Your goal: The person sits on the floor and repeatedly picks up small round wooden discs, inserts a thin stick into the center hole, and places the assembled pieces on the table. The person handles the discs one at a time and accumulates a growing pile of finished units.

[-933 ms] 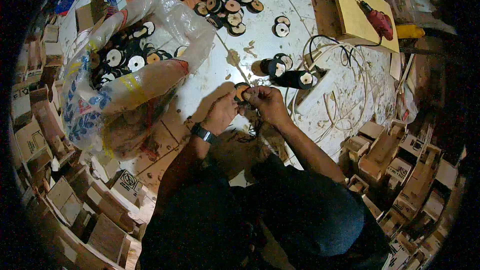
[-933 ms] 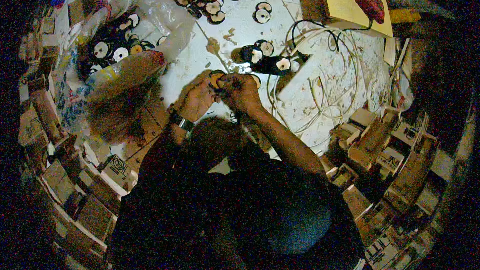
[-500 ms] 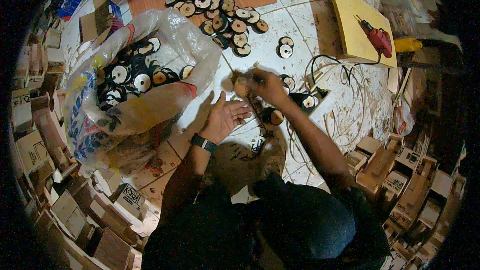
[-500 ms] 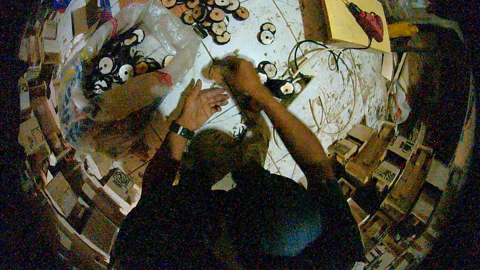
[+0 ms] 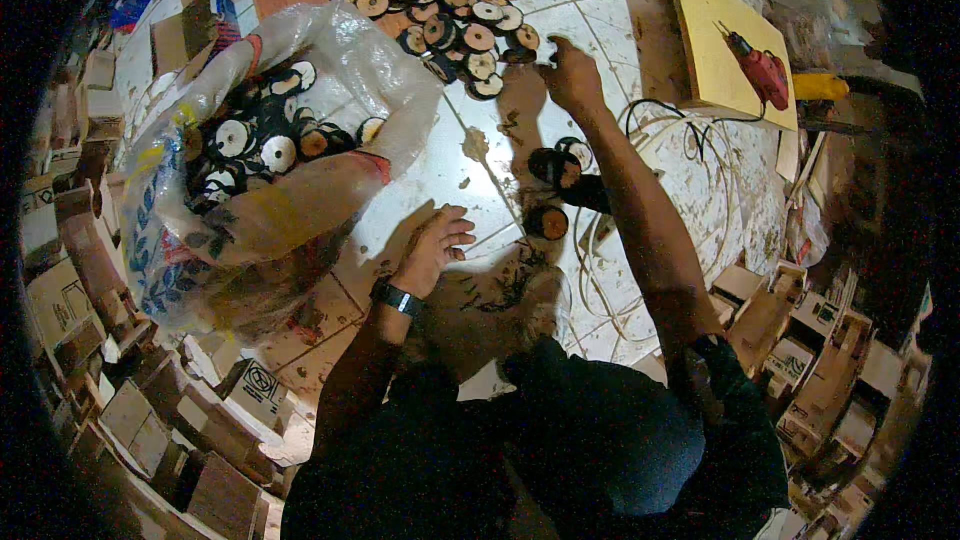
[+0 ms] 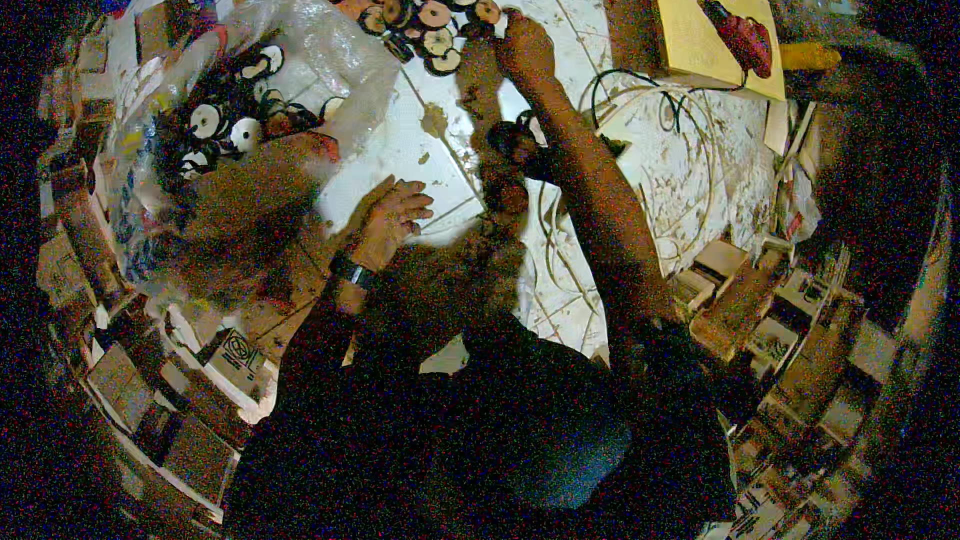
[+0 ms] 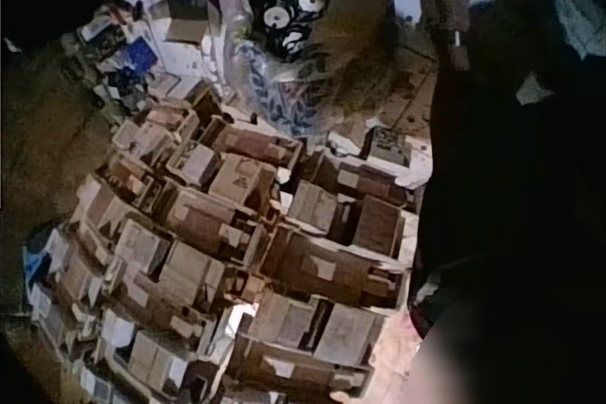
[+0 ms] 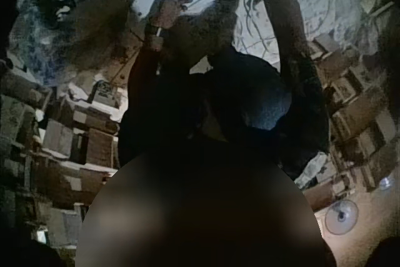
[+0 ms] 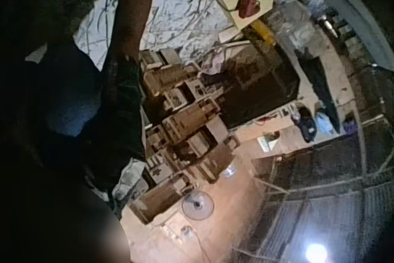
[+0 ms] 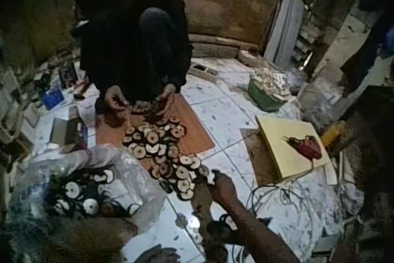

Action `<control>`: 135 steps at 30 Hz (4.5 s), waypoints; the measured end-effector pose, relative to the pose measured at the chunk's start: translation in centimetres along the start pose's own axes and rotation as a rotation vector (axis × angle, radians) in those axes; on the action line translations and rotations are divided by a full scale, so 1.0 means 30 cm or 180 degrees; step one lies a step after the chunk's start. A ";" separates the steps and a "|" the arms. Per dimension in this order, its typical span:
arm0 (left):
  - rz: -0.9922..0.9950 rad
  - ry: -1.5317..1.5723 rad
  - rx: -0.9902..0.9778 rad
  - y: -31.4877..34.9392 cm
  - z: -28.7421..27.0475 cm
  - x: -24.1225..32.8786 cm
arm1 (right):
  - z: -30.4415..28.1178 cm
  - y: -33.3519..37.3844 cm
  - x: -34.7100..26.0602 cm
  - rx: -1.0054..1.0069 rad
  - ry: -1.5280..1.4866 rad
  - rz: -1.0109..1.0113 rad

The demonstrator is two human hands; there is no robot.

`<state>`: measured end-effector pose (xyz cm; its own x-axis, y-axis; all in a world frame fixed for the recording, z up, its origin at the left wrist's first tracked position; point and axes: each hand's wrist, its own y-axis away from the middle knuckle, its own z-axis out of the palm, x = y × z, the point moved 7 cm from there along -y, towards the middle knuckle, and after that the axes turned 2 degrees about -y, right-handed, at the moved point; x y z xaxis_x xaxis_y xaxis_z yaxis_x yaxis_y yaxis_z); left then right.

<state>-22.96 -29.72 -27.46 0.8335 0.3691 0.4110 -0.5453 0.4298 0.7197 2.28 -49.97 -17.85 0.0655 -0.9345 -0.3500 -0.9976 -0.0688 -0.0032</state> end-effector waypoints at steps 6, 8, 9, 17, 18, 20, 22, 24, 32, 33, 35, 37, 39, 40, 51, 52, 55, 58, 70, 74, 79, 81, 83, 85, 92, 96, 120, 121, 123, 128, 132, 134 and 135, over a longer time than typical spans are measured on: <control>0.0365 -0.0306 -0.0528 0.012 0.068 0.029 | -0.057 0.393 -0.091 -0.0940 0.0870 -0.0603; 0.0500 -0.0517 -0.0467 0.016 0.092 0.031 | -0.063 0.429 -0.118 -0.0801 0.0616 -0.0641; 0.0421 -0.0476 -0.0380 0.012 0.104 0.019 | -0.051 0.440 -0.120 -0.0877 0.0686 -0.0566; 0.0331 0.0524 -0.0895 0.023 0.176 0.008 | -0.151 0.545 -0.230 -0.0199 -0.0653 -0.0583; 0.0109 0.0880 -0.1078 0.021 0.189 -0.009 | -0.153 0.584 -0.266 -0.0198 -0.1140 -0.0680; -0.0176 0.1767 -0.1693 0.037 0.213 -0.025 | -0.136 0.683 -0.369 -0.0128 -0.1701 -0.1154; -0.0032 0.1636 -0.1708 0.039 0.173 -0.037 | -0.071 0.749 -0.408 -0.0431 -0.2067 -0.1159; 0.0261 0.1004 -0.0756 0.031 0.039 -0.043 | -0.032 0.780 -0.345 -0.0269 -0.2084 -0.0795; 0.0566 0.0069 0.0764 0.117 -0.167 -0.032 | 0.396 0.970 -0.279 -0.1926 -0.1091 -0.0757; 0.0578 0.0093 0.0829 0.118 -0.156 -0.031 | 0.435 0.983 -0.262 -0.2246 -0.1252 -0.0402; 0.0598 0.0046 0.0686 0.117 -0.127 -0.021 | 0.384 0.972 -0.307 -0.1637 -0.0865 -0.1275; 0.0655 -0.0048 0.0571 0.115 -0.106 -0.009 | 0.304 0.932 -0.291 -0.1273 -0.1463 -0.0921; 0.0718 -0.0185 0.0536 0.117 -0.097 0.001 | 0.253 0.899 -0.251 -0.1406 -0.1976 0.0112; 0.0702 -0.0253 0.0544 0.125 -0.095 -0.002 | 0.206 0.877 -0.232 -0.1201 -0.2009 0.0467; 0.0738 0.0166 -0.0156 0.130 0.047 0.054 | 0.031 0.719 -0.338 -0.0052 -0.2170 -0.0519; 0.0717 0.0172 -0.0224 0.134 0.054 0.056 | 0.034 0.718 -0.347 0.0044 -0.2093 -0.0718; 0.0817 0.0031 -0.0308 0.137 0.061 0.064 | 0.062 0.716 -0.353 -0.0041 -0.1595 -0.1047; 0.0729 0.0142 -0.0089 0.124 0.041 0.051 | 0.085 0.723 -0.358 -0.0485 -0.1529 -0.1207; 0.0406 0.1041 -0.0134 0.030 0.027 0.082 | 0.043 0.145 -0.146 0.0161 -0.0518 -0.0028; 0.0300 0.1055 -0.0405 0.035 0.036 0.026 | 0.068 -0.027 -0.098 0.0312 -0.0391 -0.0500; 0.0421 0.0662 -0.0164 0.056 0.010 0.006 | 0.009 0.181 -0.083 -0.0725 0.0823 -0.0127; 0.0434 0.0520 -0.0141 0.055 0.018 0.008 | -0.028 0.337 -0.109 -0.1110 0.1367 -0.0390; 0.0518 0.0358 -0.0310 0.054 0.048 0.011 | -0.047 0.425 -0.133 -0.1181 0.1668 -0.0574; 0.0527 0.0292 -0.0425 0.046 0.080 0.011 | -0.045 0.467 -0.141 -0.1292 0.1909 -0.0696; 0.0122 0.0644 -0.0280 0.028 0.131 -0.004 | -0.108 0.562 -0.304 -0.0572 0.0190 -0.1146; 0.0185 0.1098 -0.0317 0.044 0.096 -0.044 | -0.064 0.714 -0.458 -0.0443 -0.0412 -0.1767; 0.0227 0.0734 -0.0406 0.145 -0.014 -0.084 | 0.119 0.943 -0.217 -0.1365 0.0085 -0.1496; 0.0240 0.0650 -0.0292 0.144 -0.017 -0.092 | 0.112 0.936 -0.220 -0.1473 0.0128 -0.1269; 0.0153 0.0718 -0.0174 0.147 -0.021 -0.108 | 0.058 0.903 -0.240 -0.1306 -0.1255 -0.0712; 0.0330 0.0858 -0.0603 0.130 0.015 -0.111 | 0.030 0.847 -0.302 -0.0956 -0.2219 -0.0353; 0.0097 0.0760 -0.0488 0.087 0.016 -0.133 | 0.086 0.840 -0.316 -0.1199 -0.1651 -0.0349; 0.0278 0.0904 -0.0731 0.099 0.035 -0.112 | 0.067 0.830 -0.329 -0.0916 -0.1913 -0.0557; 0.0296 0.0919 -0.0763 0.106 0.043 -0.103 | 0.055 0.822 -0.335 -0.0784 -0.2020 -0.0651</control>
<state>-27.16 -30.54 -25.72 0.7387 0.6179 0.2693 -0.6512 0.5513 0.5215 -23.01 -41.70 -15.95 0.1514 -0.5156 -0.8433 -0.9279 -0.3682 0.0586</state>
